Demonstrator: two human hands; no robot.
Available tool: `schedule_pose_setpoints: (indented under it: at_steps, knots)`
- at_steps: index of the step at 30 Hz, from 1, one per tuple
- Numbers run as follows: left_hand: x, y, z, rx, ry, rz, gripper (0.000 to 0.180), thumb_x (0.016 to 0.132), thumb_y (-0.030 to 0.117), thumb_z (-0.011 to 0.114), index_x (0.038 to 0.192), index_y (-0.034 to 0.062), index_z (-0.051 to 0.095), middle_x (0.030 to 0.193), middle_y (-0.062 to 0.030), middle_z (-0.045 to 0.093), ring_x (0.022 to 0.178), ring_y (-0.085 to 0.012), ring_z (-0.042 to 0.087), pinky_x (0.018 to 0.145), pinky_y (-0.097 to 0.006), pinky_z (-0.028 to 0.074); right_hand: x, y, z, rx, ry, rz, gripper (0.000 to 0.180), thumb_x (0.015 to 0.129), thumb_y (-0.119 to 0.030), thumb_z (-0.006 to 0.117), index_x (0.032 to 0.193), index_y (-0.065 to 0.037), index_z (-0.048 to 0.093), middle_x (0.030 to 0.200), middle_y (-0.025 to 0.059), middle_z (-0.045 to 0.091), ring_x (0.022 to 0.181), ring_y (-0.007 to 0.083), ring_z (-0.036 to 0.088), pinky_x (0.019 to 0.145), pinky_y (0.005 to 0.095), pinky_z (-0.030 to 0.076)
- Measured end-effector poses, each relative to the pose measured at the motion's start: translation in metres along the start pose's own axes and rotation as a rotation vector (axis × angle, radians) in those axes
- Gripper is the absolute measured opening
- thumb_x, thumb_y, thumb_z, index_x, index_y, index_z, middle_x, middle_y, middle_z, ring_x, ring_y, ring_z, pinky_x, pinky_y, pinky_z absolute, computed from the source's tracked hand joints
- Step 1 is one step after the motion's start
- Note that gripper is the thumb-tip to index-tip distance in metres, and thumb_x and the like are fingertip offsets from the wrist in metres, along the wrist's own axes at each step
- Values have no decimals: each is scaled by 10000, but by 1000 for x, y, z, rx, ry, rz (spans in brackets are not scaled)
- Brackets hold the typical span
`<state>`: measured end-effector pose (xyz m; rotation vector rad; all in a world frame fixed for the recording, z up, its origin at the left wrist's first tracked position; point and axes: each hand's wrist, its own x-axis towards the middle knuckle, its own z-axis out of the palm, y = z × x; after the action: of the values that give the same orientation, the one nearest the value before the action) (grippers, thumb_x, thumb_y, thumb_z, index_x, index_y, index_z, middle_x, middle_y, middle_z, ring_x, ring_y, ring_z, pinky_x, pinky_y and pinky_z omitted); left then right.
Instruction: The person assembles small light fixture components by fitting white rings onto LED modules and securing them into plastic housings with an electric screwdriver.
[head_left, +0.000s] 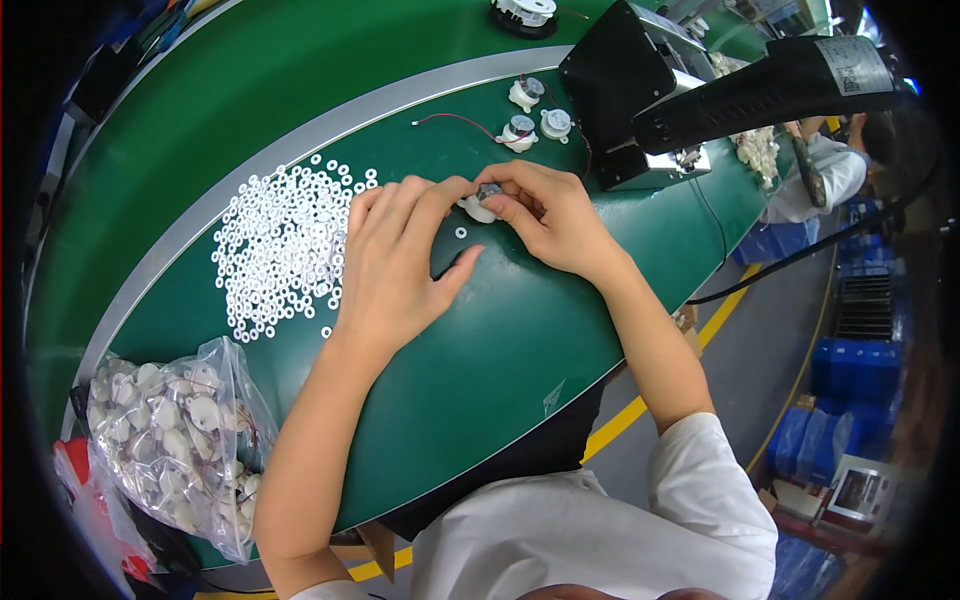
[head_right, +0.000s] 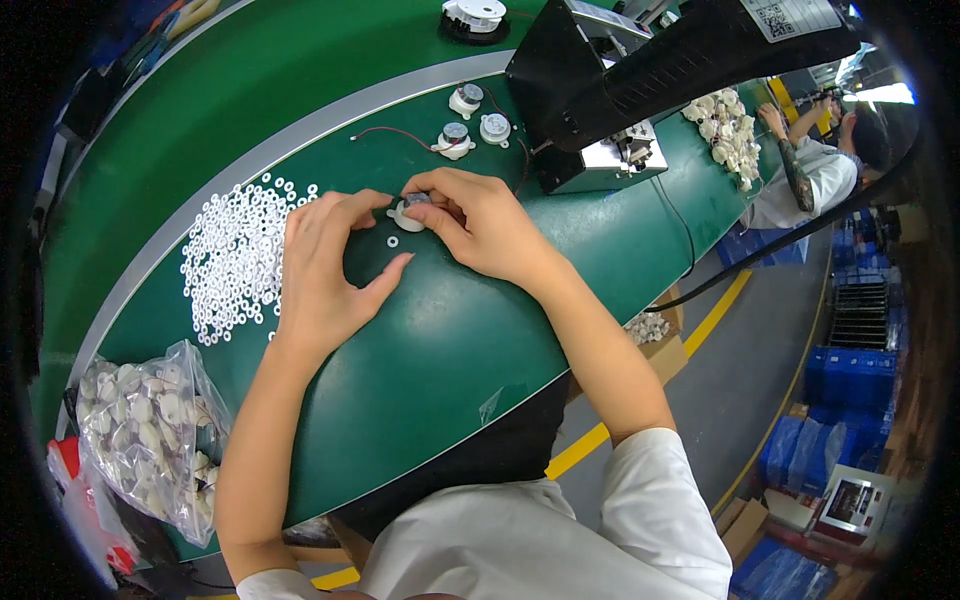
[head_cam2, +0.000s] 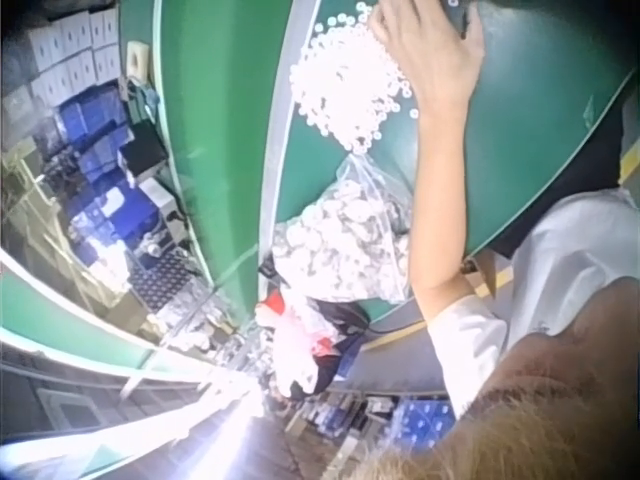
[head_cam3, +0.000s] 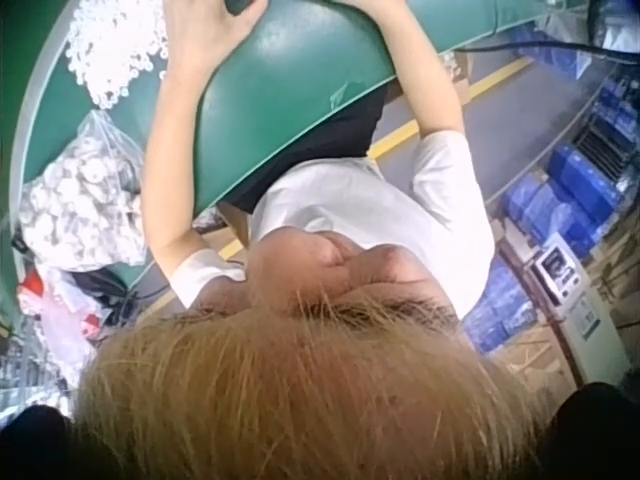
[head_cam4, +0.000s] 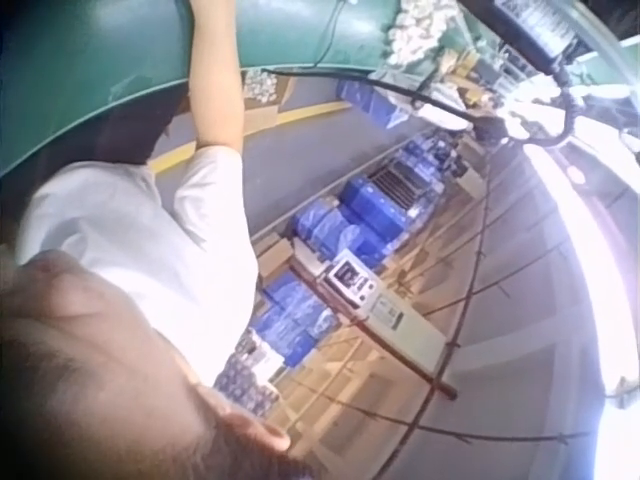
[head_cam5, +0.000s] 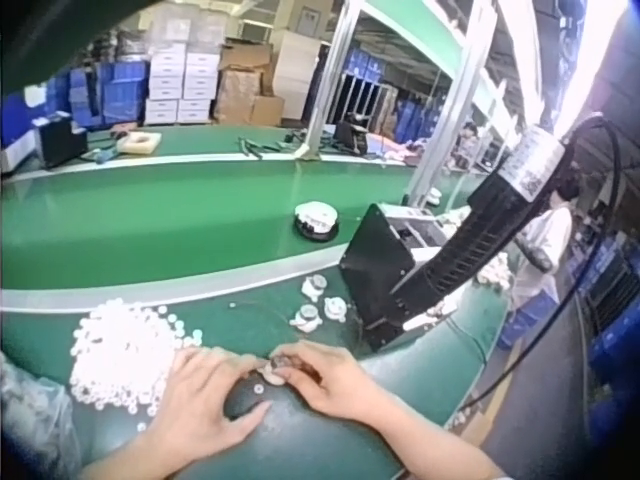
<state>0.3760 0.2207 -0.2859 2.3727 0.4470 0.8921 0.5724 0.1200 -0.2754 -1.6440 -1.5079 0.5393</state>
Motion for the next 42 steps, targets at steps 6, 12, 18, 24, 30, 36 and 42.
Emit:
schedule_pose_setpoints:
  at_steps: [6,12,18,24,30,36,42]
  knots:
    - [2,0,1,84,22,38,621,693,150,878,1263,101,636,1144,-56,610,1111,-280,579,990,-418,411,-2,-5,12,-42,51,-61,198,935,-79,756,1104,5,697,848,126,681,667,198,627,632,319,505]
    - [2,-3,1,94,-16,48,544,719,141,861,1217,89,646,1129,-53,650,1114,-282,596,1001,-426,418,1,-9,14,-86,11,-73,227,911,-95,783,1093,9,698,817,122,665,645,199,619,599,315,498]
    - [0,-6,4,113,5,65,455,719,134,854,1142,102,689,1100,-48,649,1089,-268,610,1003,-423,421,1,-7,16,-74,44,-116,228,904,-110,794,1080,1,701,790,108,646,613,182,586,573,305,479]
    - [-1,-6,6,100,11,74,405,739,162,856,1095,131,666,1034,-27,613,1027,-247,604,999,-428,416,-1,-8,15,-86,16,-83,234,904,-108,794,1092,-5,701,781,102,634,615,185,580,569,314,472]
    - [0,-7,7,100,16,77,394,742,166,859,1085,135,669,1033,-22,612,1010,-244,604,999,-428,418,-1,-9,14,-81,3,-78,227,913,-75,773,1117,-12,696,867,116,669,671,198,622,622,319,509]
    - [0,-5,4,106,20,76,386,747,171,859,1086,137,678,1027,-18,611,1001,-238,603,1000,-432,413,0,-10,14,-67,16,-94,212,924,-44,748,1125,-12,689,900,115,688,691,198,637,650,314,524]
    - [0,-2,3,128,46,77,369,744,172,855,1078,145,702,1009,-18,606,1000,-234,603,1002,-431,405,0,-11,12,1,-37,-15,195,938,-42,729,1127,-13,689,916,101,692,703,182,636,660,307,524]
